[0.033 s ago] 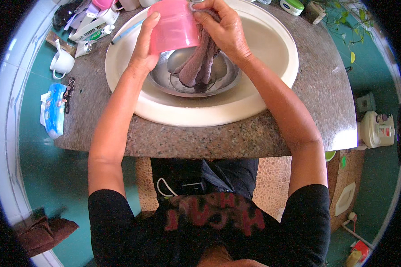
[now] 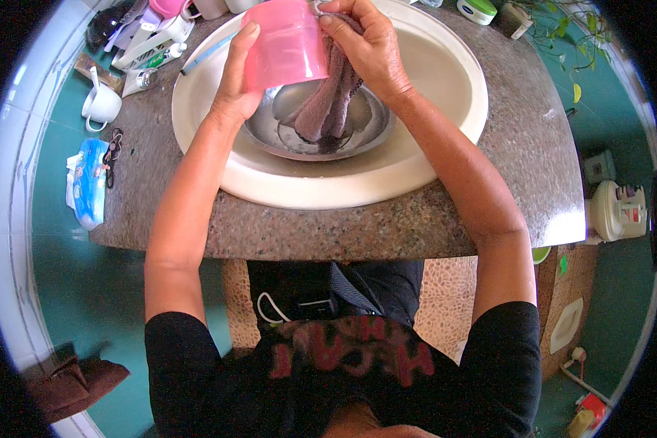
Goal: The person washes a pink cup in a sink with a cloth. They then use the cloth to wipe a green-lidded container, the mirror, and the bathroom countertop.
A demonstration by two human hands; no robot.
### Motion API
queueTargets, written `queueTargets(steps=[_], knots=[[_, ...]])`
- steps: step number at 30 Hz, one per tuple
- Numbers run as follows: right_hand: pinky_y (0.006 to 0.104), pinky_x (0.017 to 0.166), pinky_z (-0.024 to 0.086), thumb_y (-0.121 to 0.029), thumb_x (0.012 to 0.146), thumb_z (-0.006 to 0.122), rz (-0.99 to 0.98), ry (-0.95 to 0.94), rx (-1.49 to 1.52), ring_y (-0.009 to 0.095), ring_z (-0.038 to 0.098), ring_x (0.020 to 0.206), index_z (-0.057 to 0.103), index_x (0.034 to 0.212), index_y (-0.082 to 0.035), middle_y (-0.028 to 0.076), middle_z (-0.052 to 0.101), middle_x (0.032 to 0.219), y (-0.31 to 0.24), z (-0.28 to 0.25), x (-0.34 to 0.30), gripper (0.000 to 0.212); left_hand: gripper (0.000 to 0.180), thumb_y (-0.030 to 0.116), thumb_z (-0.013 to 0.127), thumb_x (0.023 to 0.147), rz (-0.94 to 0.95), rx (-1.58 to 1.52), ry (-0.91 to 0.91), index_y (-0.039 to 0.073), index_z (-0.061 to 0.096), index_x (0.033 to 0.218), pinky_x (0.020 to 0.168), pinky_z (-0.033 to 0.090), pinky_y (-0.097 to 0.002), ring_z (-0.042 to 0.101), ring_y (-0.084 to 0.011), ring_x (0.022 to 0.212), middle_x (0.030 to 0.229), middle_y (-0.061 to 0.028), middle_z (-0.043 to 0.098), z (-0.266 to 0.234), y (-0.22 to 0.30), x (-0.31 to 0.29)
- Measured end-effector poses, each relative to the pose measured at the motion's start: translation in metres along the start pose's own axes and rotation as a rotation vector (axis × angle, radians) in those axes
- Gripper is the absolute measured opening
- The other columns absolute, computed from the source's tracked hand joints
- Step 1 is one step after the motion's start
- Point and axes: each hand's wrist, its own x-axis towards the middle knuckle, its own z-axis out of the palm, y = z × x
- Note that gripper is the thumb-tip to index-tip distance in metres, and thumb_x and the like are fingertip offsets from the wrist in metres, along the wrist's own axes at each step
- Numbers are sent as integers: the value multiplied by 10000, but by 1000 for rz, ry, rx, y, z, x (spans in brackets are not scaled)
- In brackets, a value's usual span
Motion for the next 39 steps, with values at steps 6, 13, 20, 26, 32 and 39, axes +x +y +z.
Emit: queueTargets(steps=[6, 13, 20, 26, 32, 39], knots=[[199, 704, 475, -50, 941, 557, -86, 71, 95, 63, 571, 851, 552, 1039, -17, 19, 606, 940, 8, -2, 4, 103, 755, 619, 589, 834, 42, 163, -53, 52, 454, 1315, 993, 416, -348, 529, -184, 1155, 1245, -88, 547, -10, -10, 5], [282, 753, 509, 40, 815, 621, -311, -53, -542, 223, 643, 871, 588, 1101, -11, 127, 615, 970, -31, 20, -20, 292, 730, 578, 639, 831, -31, 111, -50, 40, 468, 1294, 950, 462, -344, 570, -185, 1096, 1196, -89, 576, -12, -7, 6], [211, 685, 458, -93, 913, 616, 3, 132, -202, 62, 542, 782, 627, 1010, 24, 21, 633, 868, -18, 7, -1, 152, 632, 450, 722, 798, 140, 220, -141, 33, 521, 1229, 901, 483, -317, 593, -156, 1008, 1115, -70, 604, -9, -9, 6], [209, 695, 459, -93, 917, 609, 43, 120, -39, 70, 556, 788, 632, 994, 30, 27, 633, 892, -11, 6, 0, 146, 586, 391, 740, 789, 194, 254, -128, 25, 533, 1197, 863, 487, -297, 596, -142, 972, 1076, -72, 612, -3, -9, 4], [254, 666, 484, -16, 881, 605, -343, 106, -397, 113, 589, 780, 622, 976, 11, 79, 612, 863, -19, 18, -9, 99, 536, 346, 748, 795, 207, 307, -18, 24, 541, 1171, 819, 503, -283, 615, -130, 915, 1044, -64, 625, -6, -11, 9], [236, 578, 457, -52, 903, 592, 0, 136, -325, 87, 539, 676, 618, 936, -2, 31, 601, 781, -25, 14, -7, 65, 593, 416, 706, 804, 130, 291, 9, 48, 525, 1232, 893, 484, -313, 587, -152, 1016, 1127, -77, 603, -10, -13, 10]])
